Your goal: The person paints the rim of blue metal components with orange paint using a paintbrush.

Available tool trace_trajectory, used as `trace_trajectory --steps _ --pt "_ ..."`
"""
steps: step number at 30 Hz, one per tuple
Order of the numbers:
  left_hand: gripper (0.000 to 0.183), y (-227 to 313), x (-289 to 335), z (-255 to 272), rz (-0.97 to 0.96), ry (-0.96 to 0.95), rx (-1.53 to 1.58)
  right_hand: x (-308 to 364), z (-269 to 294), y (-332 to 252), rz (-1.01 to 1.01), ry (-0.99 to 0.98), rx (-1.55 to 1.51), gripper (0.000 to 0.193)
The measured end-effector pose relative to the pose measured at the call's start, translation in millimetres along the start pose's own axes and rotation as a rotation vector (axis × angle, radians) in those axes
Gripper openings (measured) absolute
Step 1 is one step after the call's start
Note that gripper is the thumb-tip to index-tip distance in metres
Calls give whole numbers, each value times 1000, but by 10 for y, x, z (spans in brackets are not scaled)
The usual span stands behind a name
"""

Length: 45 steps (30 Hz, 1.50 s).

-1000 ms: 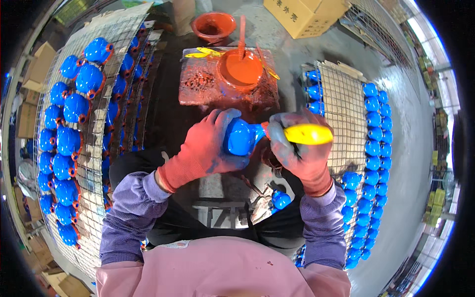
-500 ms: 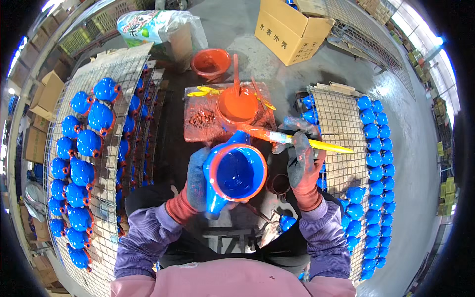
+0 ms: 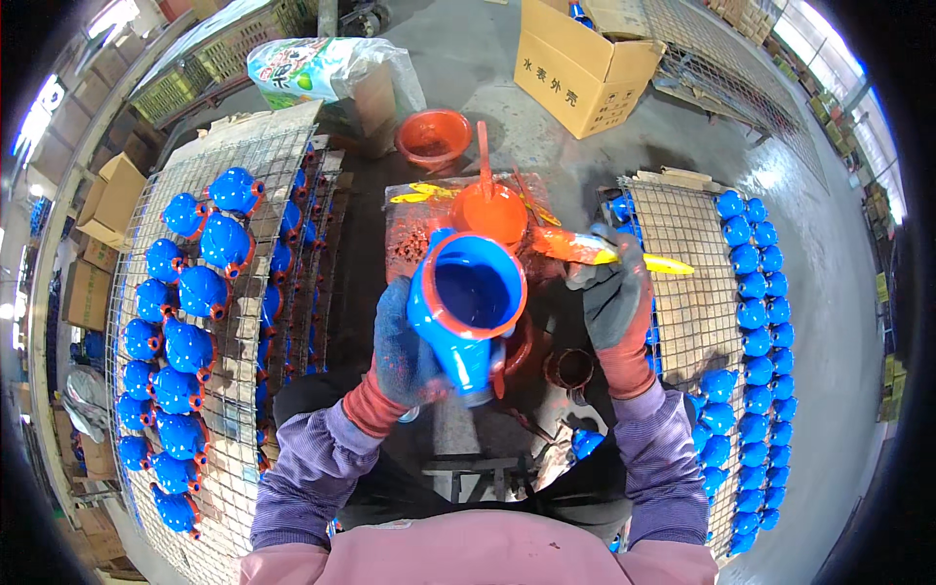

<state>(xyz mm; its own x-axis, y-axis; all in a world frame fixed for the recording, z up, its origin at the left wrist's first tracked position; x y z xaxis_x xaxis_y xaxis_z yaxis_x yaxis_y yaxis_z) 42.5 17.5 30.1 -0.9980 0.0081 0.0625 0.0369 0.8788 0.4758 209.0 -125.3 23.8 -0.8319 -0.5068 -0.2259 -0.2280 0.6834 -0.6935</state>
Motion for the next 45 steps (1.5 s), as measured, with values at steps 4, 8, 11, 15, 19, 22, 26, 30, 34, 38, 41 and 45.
trace_trajectory --steps 4,8,11,15,19,22,26,30,34,38,41,45 --pt "86 399 55 29 -219 186 -349 -32 158 -20 -49 45 100 41" --pt "97 469 101 -2 -332 25 -320 -14 89 -156 206 -68 989 34" --pt "94 159 80 31 -108 -94 62 -32 88 -154 111 56 652 28" --pt "62 -158 110 275 166 262 -383 -6 48 -157 -67 169 481 24" --pt "60 -214 88 298 199 276 -828 -24 91 -145 -114 213 653 23" --pt "69 -175 44 87 -252 176 -1796 -98 97 -71 -82 39 1028 40" --pt "72 -334 24 34 -294 157 -2069 -54 129 91 -203 -105 1399 50" --pt "75 -345 41 -2 -334 64 -2260 -8 19 73 -148 -97 1456 51" --pt "78 -337 31 -24 -383 19 -2337 -6 -104 -14 -159 -57 1267 48" --pt "78 -328 8 -1 -379 36 -2346 39 -323 -112 85 -153 1304 34" --pt "77 -319 -2 37 -360 46 -2387 97 -418 -130 152 -235 1249 24" --pt "76 -271 -8 124 -287 129 -2301 191 -554 -202 370 -455 1362 21"
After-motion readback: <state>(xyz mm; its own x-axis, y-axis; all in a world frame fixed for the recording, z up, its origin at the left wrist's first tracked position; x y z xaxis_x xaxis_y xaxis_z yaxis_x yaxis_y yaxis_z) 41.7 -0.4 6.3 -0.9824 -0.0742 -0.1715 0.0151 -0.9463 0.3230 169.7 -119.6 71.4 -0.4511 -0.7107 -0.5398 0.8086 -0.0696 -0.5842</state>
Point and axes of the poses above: each hand's wrist, its own x-axis away from the middle knuckle, its own z-axis out of the back of the hand, y = z × x, the point moved 5 cm from there along -x, towards the middle knuckle, and after that the axes turned 13 degrees about -x, right-handed, at the moved point
